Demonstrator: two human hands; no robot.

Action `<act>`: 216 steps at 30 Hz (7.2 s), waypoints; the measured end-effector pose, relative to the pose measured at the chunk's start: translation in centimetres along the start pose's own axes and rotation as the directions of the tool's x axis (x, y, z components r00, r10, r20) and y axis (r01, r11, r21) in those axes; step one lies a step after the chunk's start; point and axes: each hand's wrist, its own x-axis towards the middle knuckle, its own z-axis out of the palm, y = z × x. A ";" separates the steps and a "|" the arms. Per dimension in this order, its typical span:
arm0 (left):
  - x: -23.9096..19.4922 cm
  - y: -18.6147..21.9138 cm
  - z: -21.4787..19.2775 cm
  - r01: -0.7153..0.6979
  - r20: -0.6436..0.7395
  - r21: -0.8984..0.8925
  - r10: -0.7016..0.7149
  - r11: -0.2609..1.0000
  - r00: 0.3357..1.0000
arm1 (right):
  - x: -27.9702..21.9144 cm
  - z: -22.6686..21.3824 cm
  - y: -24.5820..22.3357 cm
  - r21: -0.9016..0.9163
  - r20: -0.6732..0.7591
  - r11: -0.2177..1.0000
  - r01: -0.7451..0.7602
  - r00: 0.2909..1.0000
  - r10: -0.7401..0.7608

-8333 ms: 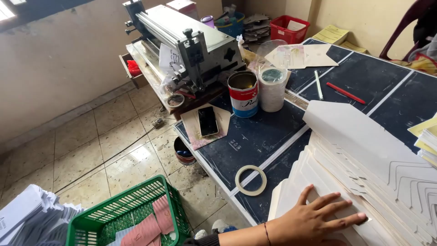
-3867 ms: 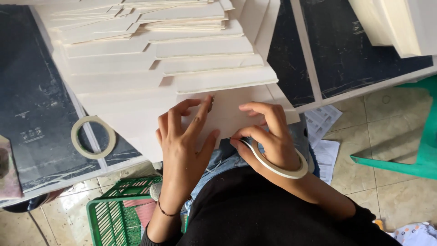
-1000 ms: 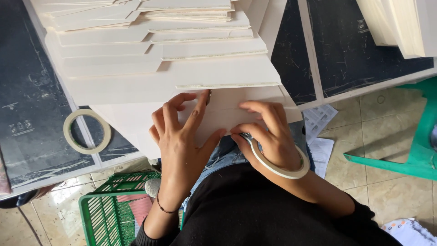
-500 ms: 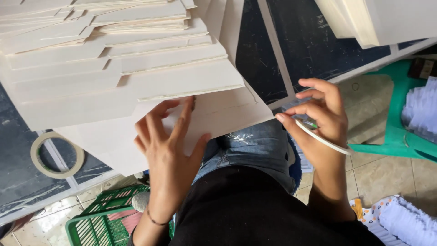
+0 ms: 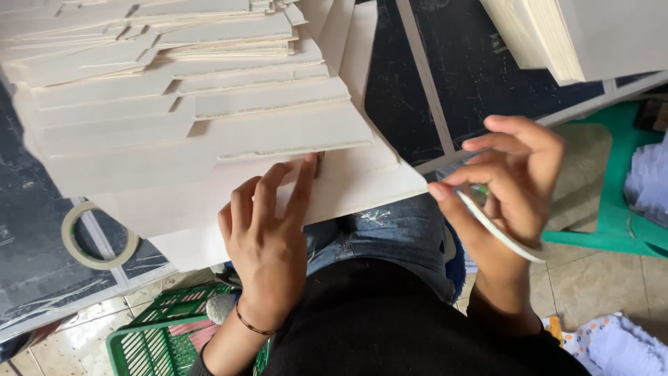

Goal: Applying double-sided tape to pre-cut paper folders in a print shop finishing area

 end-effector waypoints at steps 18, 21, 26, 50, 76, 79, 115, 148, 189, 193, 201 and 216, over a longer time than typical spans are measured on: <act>0.3 3.1 2.9 -0.293 0.060 0.004 0.292 0.956 0.954 | -0.6 3.4 3.1 -0.184 0.088 0.964 0.190 0.980 -0.177; 1.1 4.5 3.6 -0.366 0.045 -0.053 0.369 0.929 0.928 | -0.9 3.8 2.9 -0.255 0.081 0.920 0.298 0.955 -0.287; 2.0 4.1 3.8 -0.330 0.038 -0.163 0.341 0.930 0.939 | -2.7 4.2 2.3 -0.170 -0.032 0.961 0.220 0.973 -0.228; -1.8 -3.4 -0.4 0.191 0.298 -0.390 -0.073 0.901 0.952 | -2.1 8.5 -2.0 0.323 0.256 0.943 0.081 0.952 -0.169; -1.9 -3.6 -0.6 0.248 0.292 -0.370 -0.142 0.895 0.946 | -1.2 8.0 -3.5 0.160 0.301 0.984 0.078 0.946 -0.124; -1.9 -3.6 -0.6 0.281 0.325 -0.366 -0.161 0.887 0.932 | -1.2 8.6 -3.8 0.153 0.333 0.984 0.094 0.932 -0.141; -0.6 1.8 -0.6 0.008 0.157 -0.222 0.027 0.975 0.987 | -0.6 -0.2 0.2 0.017 0.002 1.000 -0.008 1.000 0.008; 0.3 -1.2 0.2 0.032 0.157 -0.433 0.040 0.901 0.987 | -2.9 5.5 -0.7 0.181 0.166 0.982 0.048 0.983 -0.079; -0.9 1.5 -0.5 -0.031 0.094 -0.129 0.044 0.991 0.995 | 0.2 -0.7 -0.4 -0.011 0.024 0.998 0.058 0.998 -0.058; -0.1 -0.7 -0.1 -0.014 0.009 -0.053 0.015 0.999 1.000 | 1.0 0.5 -0.3 0.011 0.013 0.994 0.111 0.994 -0.111; 2.0 -3.4 1.5 -0.162 -0.063 -0.079 0.157 0.984 0.986 | 0.6 3.7 1.8 0.044 0.119 0.995 0.085 0.989 -0.090; 0.4 5.4 3.8 -0.372 -0.129 -0.153 0.355 0.915 0.926 | -0.5 4.7 3.9 -0.048 -0.048 0.995 0.087 0.995 -0.089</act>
